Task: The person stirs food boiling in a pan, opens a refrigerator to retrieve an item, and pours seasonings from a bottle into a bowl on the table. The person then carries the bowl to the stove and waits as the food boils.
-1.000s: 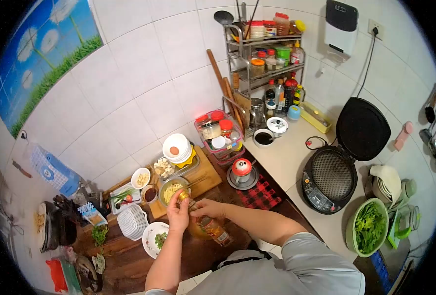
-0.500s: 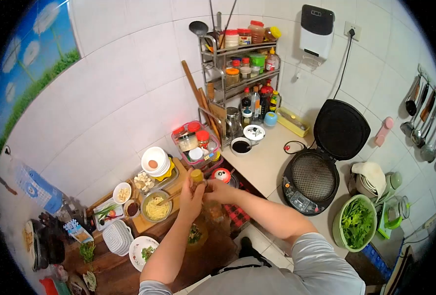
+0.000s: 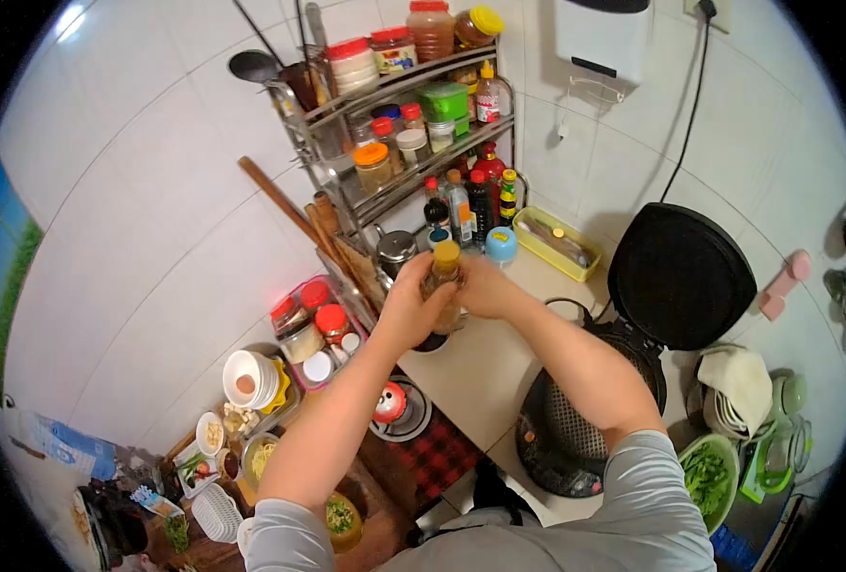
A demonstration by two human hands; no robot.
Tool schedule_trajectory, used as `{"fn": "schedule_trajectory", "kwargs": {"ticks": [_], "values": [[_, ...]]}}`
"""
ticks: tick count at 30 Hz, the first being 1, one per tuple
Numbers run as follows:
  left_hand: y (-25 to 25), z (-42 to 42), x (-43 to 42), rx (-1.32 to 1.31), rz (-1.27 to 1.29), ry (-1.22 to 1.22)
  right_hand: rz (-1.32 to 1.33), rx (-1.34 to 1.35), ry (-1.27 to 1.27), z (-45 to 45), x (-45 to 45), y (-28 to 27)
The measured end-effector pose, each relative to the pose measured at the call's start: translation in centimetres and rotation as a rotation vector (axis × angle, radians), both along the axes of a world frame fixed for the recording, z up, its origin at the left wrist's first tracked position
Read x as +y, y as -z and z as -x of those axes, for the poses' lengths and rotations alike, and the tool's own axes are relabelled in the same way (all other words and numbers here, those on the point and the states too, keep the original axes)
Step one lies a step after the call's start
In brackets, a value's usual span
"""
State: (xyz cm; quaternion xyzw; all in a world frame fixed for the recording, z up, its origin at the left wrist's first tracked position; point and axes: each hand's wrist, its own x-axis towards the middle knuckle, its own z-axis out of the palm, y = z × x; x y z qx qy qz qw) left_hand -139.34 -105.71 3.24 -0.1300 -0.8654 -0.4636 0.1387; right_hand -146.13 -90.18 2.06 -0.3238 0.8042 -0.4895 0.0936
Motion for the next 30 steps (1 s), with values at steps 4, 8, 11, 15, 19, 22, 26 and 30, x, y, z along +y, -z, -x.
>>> {"fn": "schedule_trajectory", "kwargs": {"ticks": [4, 8, 11, 15, 19, 22, 26, 30], "values": [[-0.4, 8.3, 2.8, -0.205, -0.018, -0.053, -0.03, 0.039, 0.182, 7.4, 2.1, 0.4], [2.3, 15.8, 3.3, -0.307, 0.038, -0.088, -0.042, 0.129, 0.288, 14.4, 2.1, 3.5], [4.1, 20.3, 2.7, -0.394, -0.121, -0.028, -0.006, 0.098, 0.308, 18.7, 1.5, 6.4], [8.0, 24.0, 1.2, -0.439, -0.188, -0.074, -0.123, 0.005, 0.318, 21.6, 0.1, 8.0], [12.9, 26.8, -0.8, -0.485, -0.255, -0.068, -0.166, 0.015, 0.337, 23.5, -1.5, 10.6], [14.2, 27.6, -1.2, -0.514, -0.269, -0.066, -0.222, -0.013, 0.321, 25.0, -2.3, 12.3], [15.6, 28.9, -2.0, -0.516, -0.296, -0.121, -0.279, 0.065, 0.309, 26.4, -3.1, 14.0], [15.6, 29.6, -2.2, -0.5, -0.227, -0.141, -0.261, 0.161, 0.337, 27.5, -4.1, 15.6]]}}
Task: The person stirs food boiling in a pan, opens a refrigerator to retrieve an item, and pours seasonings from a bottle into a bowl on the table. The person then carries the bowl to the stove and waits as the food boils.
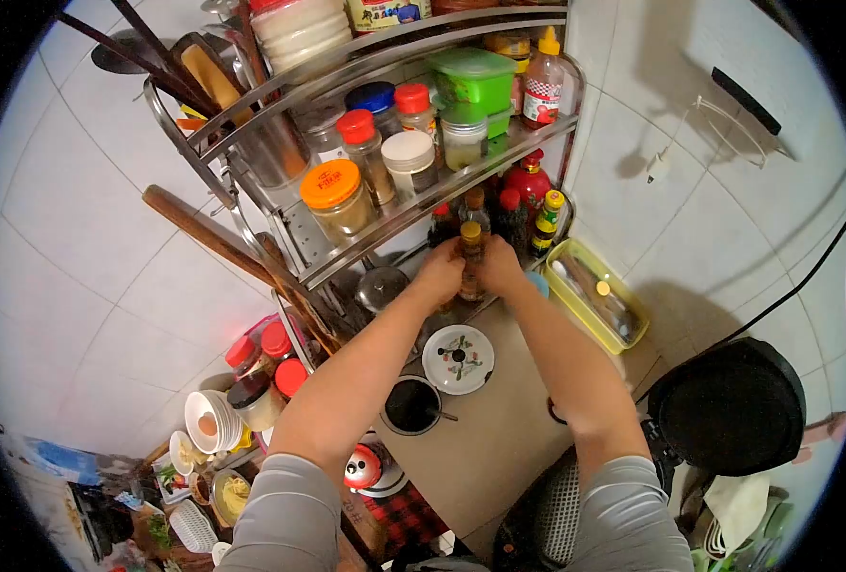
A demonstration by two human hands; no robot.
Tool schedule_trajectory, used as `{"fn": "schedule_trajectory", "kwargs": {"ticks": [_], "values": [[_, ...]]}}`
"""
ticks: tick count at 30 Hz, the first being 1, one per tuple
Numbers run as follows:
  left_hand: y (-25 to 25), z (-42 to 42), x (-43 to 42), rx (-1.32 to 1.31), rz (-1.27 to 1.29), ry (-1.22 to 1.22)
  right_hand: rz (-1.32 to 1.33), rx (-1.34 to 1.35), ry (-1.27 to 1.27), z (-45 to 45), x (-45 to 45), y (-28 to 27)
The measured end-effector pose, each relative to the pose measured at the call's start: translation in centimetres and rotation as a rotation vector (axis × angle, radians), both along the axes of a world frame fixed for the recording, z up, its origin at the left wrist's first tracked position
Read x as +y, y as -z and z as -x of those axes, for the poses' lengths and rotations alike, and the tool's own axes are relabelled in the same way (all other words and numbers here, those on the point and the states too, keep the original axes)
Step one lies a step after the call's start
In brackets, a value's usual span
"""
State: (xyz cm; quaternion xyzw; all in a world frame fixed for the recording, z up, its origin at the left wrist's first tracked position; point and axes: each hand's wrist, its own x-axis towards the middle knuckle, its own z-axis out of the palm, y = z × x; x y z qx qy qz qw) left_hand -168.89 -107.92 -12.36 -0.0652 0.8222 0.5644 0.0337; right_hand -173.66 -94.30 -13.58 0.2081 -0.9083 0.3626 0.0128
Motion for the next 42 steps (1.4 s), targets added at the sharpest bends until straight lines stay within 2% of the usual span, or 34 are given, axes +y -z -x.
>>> {"fn": "schedule_trajectory", "kwargs": {"ticks": [1, 4, 7, 10, 12, 13, 14, 16, 17, 18, 19, 20, 21, 22, 25, 28, 29, 30, 31, 32, 33, 34, 35, 36, 37, 39, 40, 42], "values": [[0.8, 0.4, -0.2, -0.004, -0.019, -0.012, -0.001, -0.002, 0.007, 0.2, -0.3, 0.6], [-1.2, -0.6, 0.5, 0.022, 0.021, -0.049, -0.003, 0.013, 0.01, 0.6, -0.8, 0.7], [2.9, 1.3, -0.9, 0.051, -0.195, 0.041, -0.068, -0.039, 0.017, 0.1, -1.3, 0.2], [4.6, 0.9, -0.8, 0.068, 0.068, -0.076, -0.059, -0.041, 0.019, -1.3, -0.9, -1.0], [-1.1, -2.8, 0.5, 0.031, 0.142, -0.045, 0.035, 0.049, 0.058, -2.3, -0.4, -0.2], [-3.1, -4.5, 0.8, 0.005, 0.175, -0.04, 0.107, 0.124, 0.098, -2.1, -0.1, 1.9], [-1.9, -4.5, 0.4, -0.025, -0.089, 0.069, 0.179, 0.196, 0.128, -2.0, 0.4, 3.3], [-3.3, -8.0, 1.3, 0.115, 0.067, 0.029, 0.138, 0.08, 0.109, -3.8, 1.5, 2.1], [-2.5, -9.0, 1.5, 0.075, 0.115, 0.028, 0.185, 0.198, 0.141, -4.4, 1.8, 4.2], [-3.4, -11.5, 1.9, 0.141, 0.089, 0.028, 0.258, 0.014, 0.085, -7.1, 1.9, 2.4], [-3.3, -13.3, 2.4, 0.149, -0.136, -0.011, 0.245, -0.079, 0.002, -9.4, 2.0, 0.7], [-5.1, -16.6, 2.3, 0.111, -0.238, -0.032, 0.487, -0.267, -0.089, -12.4, 1.4, 0.7], [-4.8, -19.0, 2.4, 0.199, -0.193, -0.087, 0.574, -0.222, -0.177, -15.5, 0.8, 0.1], [-4.6, -21.9, 1.9, 0.208, -0.267, -0.045, 0.532, -0.138, -0.238, -18.6, 0.4, -0.1], [-1.3, -31.7, 1.1, 0.271, -0.175, -0.279, 0.433, -0.409, -0.213, -28.2, -2.0, -2.0], [-4.2, -42.5, -1.2, 0.14, -0.345, -0.384, 0.353, -0.64, -0.385, -36.6, -4.6, -1.9], [-1.8, -45.8, -2.0, 0.153, -0.437, -0.427, 0.353, -0.62, -0.425, -39.8, -5.6, -0.2], [-2.4, -49.4, -2.6, 0.127, -0.5, -0.501, 0.353, -0.601, -0.467, -42.8, -6.5, 1.0], [-0.6, -52.4, -3.1, 0.164, -0.487, -0.546, 0.362, -0.768, -0.473, -46.4, -7.8, -1.6], [-1.5, -55.5, -3.7, 0.121, -0.474, -0.562, 0.421, -0.722, -0.561, -48.7, -8.6, 0.8], [-2.3, -58.7, -4.4, 0.082, -0.458, -0.576, 0.269, -0.678, -0.644, -51.1, -9.6, -0.6], [-2.2, -61.5, -4.9, 0.107, -0.371, -0.637, 0.297, -0.715, -0.642, -53.8, -10.7, -0.2], [-1.4, -63.9, -5.1, 0.129, -0.283, -0.696, 0.326, -0.752, -0.637, -56.2, -11.7, 0.8], [-0.3, -66.1, -5.4, 0.149, -0.359, -0.759, 0.275, -0.717, -0.687, -58.2, -12.6, 1.1], [0.6, -68.1, -6.0, 0.065, -0.23, -0.78, 0.226, -0.687, -0.736, -59.8, -13.5, 1.8], [2.8, -71.6, -7.1, 0.037, -0.037, -0.805, 0.108, -0.404, -0.913, -62.0, -14.8, 5.8], [4.4, -73.3, -7.8, 0.005, 0.196, -0.821, 0.001, -0.28, -0.965, -63.1, -15.3, 6.3], [5.0, -76.3, -8.5, -0.038, 0.3, -0.867, -0.154, -0.116, -0.976, -64.5, -15.9, 5.9]]}}
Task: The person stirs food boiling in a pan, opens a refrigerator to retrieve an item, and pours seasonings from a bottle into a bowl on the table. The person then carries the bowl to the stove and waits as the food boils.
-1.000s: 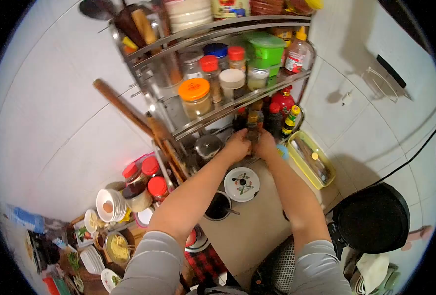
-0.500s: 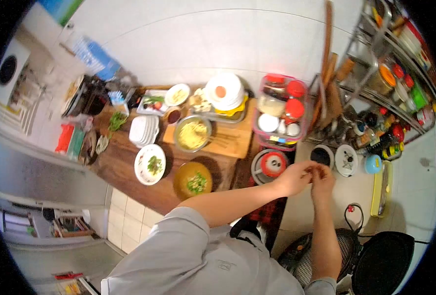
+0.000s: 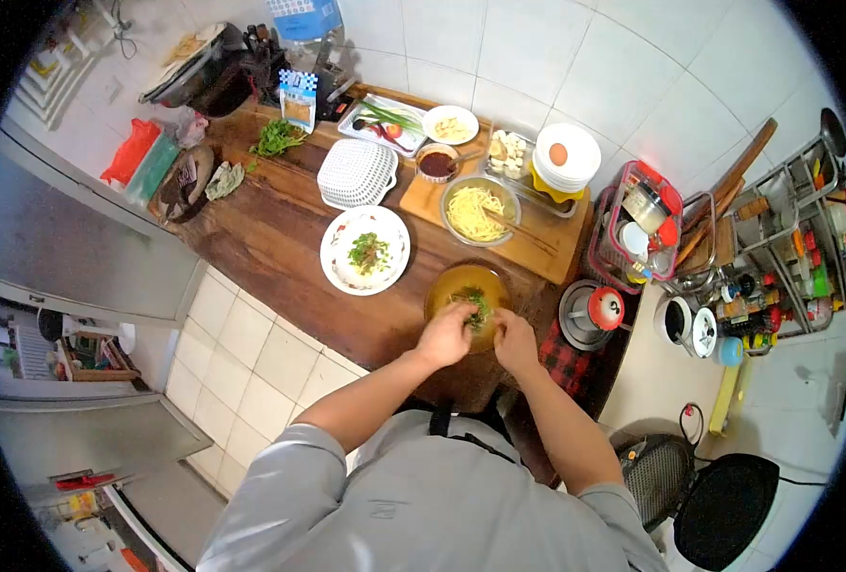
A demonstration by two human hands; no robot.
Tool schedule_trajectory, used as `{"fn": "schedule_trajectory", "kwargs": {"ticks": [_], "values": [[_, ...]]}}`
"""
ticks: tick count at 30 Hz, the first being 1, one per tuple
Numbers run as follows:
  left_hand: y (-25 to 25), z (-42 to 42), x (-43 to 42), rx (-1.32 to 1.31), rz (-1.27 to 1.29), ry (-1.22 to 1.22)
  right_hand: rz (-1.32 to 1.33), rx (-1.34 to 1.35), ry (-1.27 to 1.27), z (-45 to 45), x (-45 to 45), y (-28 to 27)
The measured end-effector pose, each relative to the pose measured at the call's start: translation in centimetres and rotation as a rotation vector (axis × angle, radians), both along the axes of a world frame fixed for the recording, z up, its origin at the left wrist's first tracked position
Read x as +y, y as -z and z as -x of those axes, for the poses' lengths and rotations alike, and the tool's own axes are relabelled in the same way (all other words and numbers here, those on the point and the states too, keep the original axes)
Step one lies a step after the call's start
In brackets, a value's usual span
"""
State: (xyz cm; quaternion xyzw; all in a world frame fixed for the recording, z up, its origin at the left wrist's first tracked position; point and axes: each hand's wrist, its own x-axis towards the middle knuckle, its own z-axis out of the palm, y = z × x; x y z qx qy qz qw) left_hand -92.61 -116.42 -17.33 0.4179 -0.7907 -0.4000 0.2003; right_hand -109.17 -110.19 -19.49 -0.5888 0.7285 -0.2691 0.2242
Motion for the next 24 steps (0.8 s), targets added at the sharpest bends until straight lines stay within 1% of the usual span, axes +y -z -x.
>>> {"fn": "schedule_trajectory", "kwargs": {"ticks": [1, 3, 4, 5, 7, 8, 10, 11, 12, 14, 15, 16, 17, 18, 19, 20, 21, 22, 23, 24], "values": [[-0.6, -1.2, -0.2, 0.003, 0.018, -0.018, -0.075, -0.08, 0.041, -0.2, -0.2, -0.3], [0.8, -3.4, -0.5, 0.048, 0.019, -0.093, -0.214, -0.246, 0.122, -0.6, -0.6, -0.6], [1.6, -4.1, -1.1, 0.071, 0.03, -0.133, -0.236, -0.207, 0.078, -0.4, -0.4, -0.5], [2.7, -4.5, -1.3, 0.057, 0.005, -0.202, -0.259, -0.176, 0.088, -0.6, -0.3, -0.6], [6.3, -4.7, -1.3, 0.041, -0.037, -0.35, -0.293, -0.104, 0.1, -0.4, -0.6, -0.8], [6.4, -4.2, -1.7, 0.147, -0.229, -0.383, -0.282, -0.079, 0.102, -0.2, -0.8, -1.0], [6.6, -3.8, -1.9, 0.039, -0.367, -0.424, -0.271, -0.041, 0.112, 0.2, -1.1, -1.0], [5.4, -3.6, -2.1, -0.023, -0.436, -0.439, -0.266, -0.03, 0.121, 0.3, -1.0, -0.9], [6.9, -3.3, -2.4, -0.016, -0.387, -0.467, -0.242, -0.072, 0.157, 0.6, -0.9, -0.5], [9.0, -3.0, -3.0, 0.114, -0.498, -0.435, -0.188, -0.159, 0.217, 1.2, -1.1, 1.1], [9.1, -3.1, -3.3, 0.176, -0.549, -0.424, -0.149, -0.184, 0.272, 1.3, -1.1, 3.2], [6.8, -2.8, -2.9, 0.146, -0.531, -0.496, -0.106, -0.213, 0.319, 1.6, -1.3, 6.5], [7.9, -3.0, -2.9, 0.135, -0.46, -0.46, -0.056, -0.245, 0.354, 1.8, -1.7, 8.5], [10.1, -3.2, -3.8, -0.018, -0.539, -0.403, -0.118, -0.44, 0.299, 2.4, -2.2, 9.3], [9.2, -3.3, -3.8, 0.021, -0.602, -0.436, -0.19, -0.626, 0.232, 3.1, -2.7, 10.0], [8.1, -3.3, -3.9, -0.108, -0.536, -0.401, -0.23, -0.737, 0.216, 3.6, -2.6, 10.9], [5.8, -3.2, -3.6, 0.138, -0.727, -0.44, -0.28, -0.841, 0.205, 3.9, -3.0, 11.0], [7.8, -3.2, -3.6, 0.176, -0.67, -0.447, -0.328, -0.882, 0.258, 3.4, -3.3, 9.4], [8.4, -3.3, -3.4, 0.205, -0.651, -0.436, -0.38, -0.917, 0.316, 2.9, -3.2, 6.9], [8.7, -3.3, -3.3, 0.236, -0.63, -0.425, -0.383, -0.914, 0.252, 3.3, -3.4, 6.6]]}}
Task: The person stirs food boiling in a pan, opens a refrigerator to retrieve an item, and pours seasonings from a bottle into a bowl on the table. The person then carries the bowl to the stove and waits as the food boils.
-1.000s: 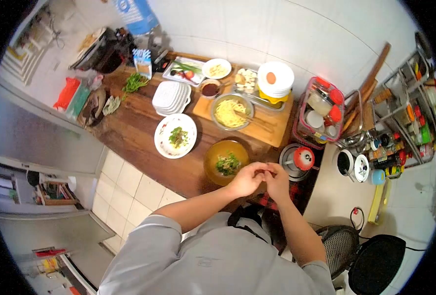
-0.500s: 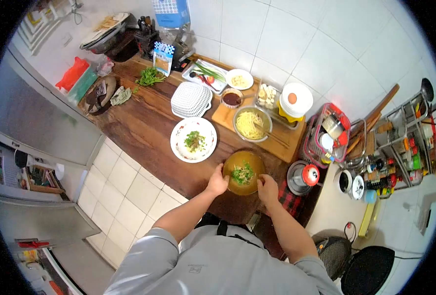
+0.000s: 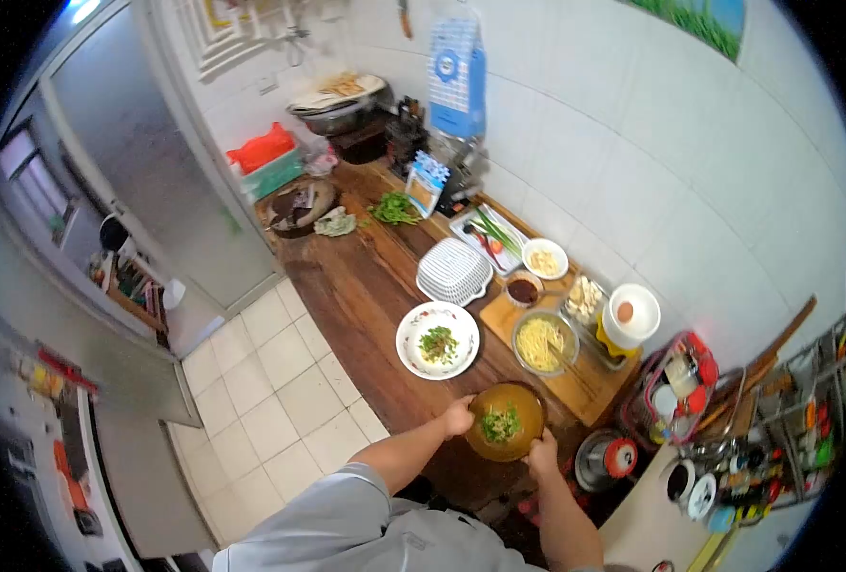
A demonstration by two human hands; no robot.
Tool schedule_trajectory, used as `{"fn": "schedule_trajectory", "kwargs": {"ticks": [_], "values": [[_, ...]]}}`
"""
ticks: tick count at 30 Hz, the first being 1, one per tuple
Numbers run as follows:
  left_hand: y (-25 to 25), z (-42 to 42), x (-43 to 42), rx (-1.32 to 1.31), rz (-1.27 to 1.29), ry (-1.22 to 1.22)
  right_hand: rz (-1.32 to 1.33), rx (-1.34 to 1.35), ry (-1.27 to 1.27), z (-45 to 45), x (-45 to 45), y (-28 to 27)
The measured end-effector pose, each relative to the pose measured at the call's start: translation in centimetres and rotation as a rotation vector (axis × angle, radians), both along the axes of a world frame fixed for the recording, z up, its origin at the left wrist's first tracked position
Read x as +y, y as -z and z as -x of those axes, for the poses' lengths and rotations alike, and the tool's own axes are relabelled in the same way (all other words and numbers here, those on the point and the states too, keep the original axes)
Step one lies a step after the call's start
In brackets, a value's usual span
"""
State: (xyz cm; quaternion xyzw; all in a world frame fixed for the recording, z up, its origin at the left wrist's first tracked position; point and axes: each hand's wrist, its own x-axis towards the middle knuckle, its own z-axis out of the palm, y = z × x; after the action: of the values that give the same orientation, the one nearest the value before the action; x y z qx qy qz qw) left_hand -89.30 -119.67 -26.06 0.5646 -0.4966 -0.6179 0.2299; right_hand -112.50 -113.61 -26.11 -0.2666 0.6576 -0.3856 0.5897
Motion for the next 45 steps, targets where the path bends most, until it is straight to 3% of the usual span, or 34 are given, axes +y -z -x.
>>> {"fn": "schedule_trajectory", "kwargs": {"ticks": [2, 5, 6, 9, 13, 15, 16, 17, 19, 23, 30, 31, 33, 37, 38, 40, 43, 45], "values": [[1.1, 0.1, 0.8, 0.118, -0.081, -0.083, 0.037, -0.014, -0.117, 0.8, 0.4, 0.4], [-0.5, -1.1, 2.9, 0.236, -0.108, -0.204, 0.064, 0.006, -0.092, -0.8, 0.5, -2.4], [-4.2, -1.8, 3.9, 0.079, -0.06, -0.128, 0.075, -0.069, -0.171, -1.6, 0.8, -5.7], [-6.3, -4.5, 6.8, 0.229, -0.095, -0.27, 0.081, 0.018, -0.295, -3.1, 0.7, -5.8], [-8.7, -8.6, 11.7, 0.149, -0.02, -0.442, 0.149, -0.059, -0.447, -7.9, 1.5, -7.5], [-8.5, -11.2, 14.2, 0.233, -0.045, -0.531, 0.227, -0.023, -0.527, -11.0, 2.0, -8.4], [-8.3, -12.4, 15.6, 0.26, -0.003, -0.577, 0.242, -0.041, -0.571, -11.8, 1.8, -5.1], [-8.5, -13.8, 17.0, 0.289, 0.037, -0.626, 0.199, 0.053, -0.666, -14.0, 2.5, -8.8], [-9.9, -16.7, 19.6, 0.203, 0.0, -0.711, 0.236, 0.019, -0.751, -17.6, 3.2, -10.3], [-10.4, -22.5, 25.8, 0.262, 0.039, -0.961, 0.359, -0.111, -0.856, -25.5, 4.4, -6.4], [-11.6, -32.2, 37.0, 0.095, 0.23, -1.236, 0.351, -0.027, -1.118, -41.8, 10.1, -8.1], [-18.1, -37.3, 39.2, 0.151, 0.09, -1.255, 0.223, 0.008, -1.142, -46.9, 12.2, -13.8], [-18.7, -39.9, 41.9, 0.196, 0.009, -1.316, 0.204, -0.084, -1.275, -51.3, 13.5, -13.4], [-15.5, -46.5, 47.0, 0.072, 0.08, -1.524, 0.167, -0.149, -1.514, -63.0, 17.3, -15.3], [-18.7, -46.9, 49.0, 0.124, 0.063, -1.596, 0.122, -0.156, -1.544, -64.5, 19.2, -17.7], [-19.0, -47.5, 51.6, 0.193, 0.141, -1.757, 0.169, -0.161, -1.691, -68.4, 21.4, -16.9], [-13.5, -51.0, 54.5, 0.11, 0.328, -1.944, 0.238, -0.188, -1.883, -76.0, 23.6, -13.1], [-16.4, -52.8, 57.3, 0.114, 0.171, -2.03, 0.159, -0.17, -1.983, -80.4, 26.8, -13.9]]}}
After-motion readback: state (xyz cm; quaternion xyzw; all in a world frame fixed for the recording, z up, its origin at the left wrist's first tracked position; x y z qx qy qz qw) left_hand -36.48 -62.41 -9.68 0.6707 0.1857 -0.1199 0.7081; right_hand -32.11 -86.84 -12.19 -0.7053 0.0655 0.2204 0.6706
